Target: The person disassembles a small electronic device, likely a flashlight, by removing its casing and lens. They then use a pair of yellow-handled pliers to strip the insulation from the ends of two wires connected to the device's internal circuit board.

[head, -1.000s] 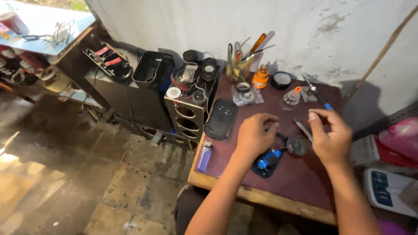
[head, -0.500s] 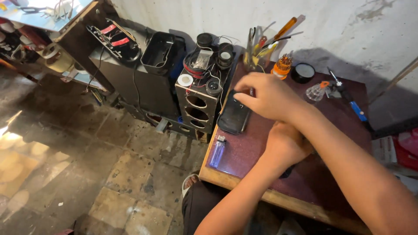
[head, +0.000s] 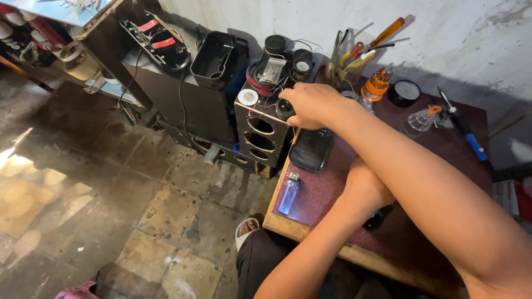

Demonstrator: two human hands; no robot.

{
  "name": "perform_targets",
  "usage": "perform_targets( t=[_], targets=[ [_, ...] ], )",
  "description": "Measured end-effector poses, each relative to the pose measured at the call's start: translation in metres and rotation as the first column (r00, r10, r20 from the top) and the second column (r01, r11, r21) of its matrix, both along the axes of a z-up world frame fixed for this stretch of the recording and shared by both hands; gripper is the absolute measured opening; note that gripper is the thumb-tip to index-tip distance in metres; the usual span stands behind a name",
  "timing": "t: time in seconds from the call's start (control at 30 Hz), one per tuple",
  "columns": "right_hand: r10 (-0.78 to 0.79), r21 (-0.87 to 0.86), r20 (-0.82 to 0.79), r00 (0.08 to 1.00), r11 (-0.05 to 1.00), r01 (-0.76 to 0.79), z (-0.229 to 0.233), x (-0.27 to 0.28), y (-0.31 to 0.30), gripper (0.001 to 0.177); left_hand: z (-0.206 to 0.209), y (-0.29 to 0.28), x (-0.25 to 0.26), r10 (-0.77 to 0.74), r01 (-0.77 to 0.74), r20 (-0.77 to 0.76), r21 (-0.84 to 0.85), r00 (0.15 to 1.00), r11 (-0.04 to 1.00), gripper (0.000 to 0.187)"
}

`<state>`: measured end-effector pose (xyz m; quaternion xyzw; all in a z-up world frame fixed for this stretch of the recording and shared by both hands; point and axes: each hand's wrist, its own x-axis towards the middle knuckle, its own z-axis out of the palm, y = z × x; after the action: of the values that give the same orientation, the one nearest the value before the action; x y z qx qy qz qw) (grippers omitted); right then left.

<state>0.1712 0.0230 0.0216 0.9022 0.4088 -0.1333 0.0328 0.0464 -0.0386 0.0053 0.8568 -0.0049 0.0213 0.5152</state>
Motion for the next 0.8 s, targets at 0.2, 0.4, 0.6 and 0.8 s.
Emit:
perform_targets(
  t=[0.2,0.4,0.6,0.8],
  targets=[
    [-0.013,-0.074,-0.020,1.000,0.997,0.012,0.002,0.007,0.010,0.068,-0.003,0.003,-0.002,0.031,-0.030,0.045,-0.030,0.998,0.999,0.032],
    [-0.048,-0.054,-0.008,0.999,0.997,0.047,-0.003,0.010,0.015,0.069,-0.007,0.008,-0.003,0.056,-0.052,0.082,-0.057,0.995,0.997,0.026],
    [-0.062,0.112,-0.090,0.994,0.991,0.072,0.022,-0.002,0.010,0.069,-0.014,0.004,0.000,0.083,-0.072,0.124,-0.088,0.989,0.994,0.021],
    [-0.042,0.334,-0.113,0.993,0.939,0.078,0.046,-0.024,-0.007,0.063,-0.020,-0.006,0.005,0.102,-0.084,0.165,-0.117,0.981,0.990,0.015]
  ],
)
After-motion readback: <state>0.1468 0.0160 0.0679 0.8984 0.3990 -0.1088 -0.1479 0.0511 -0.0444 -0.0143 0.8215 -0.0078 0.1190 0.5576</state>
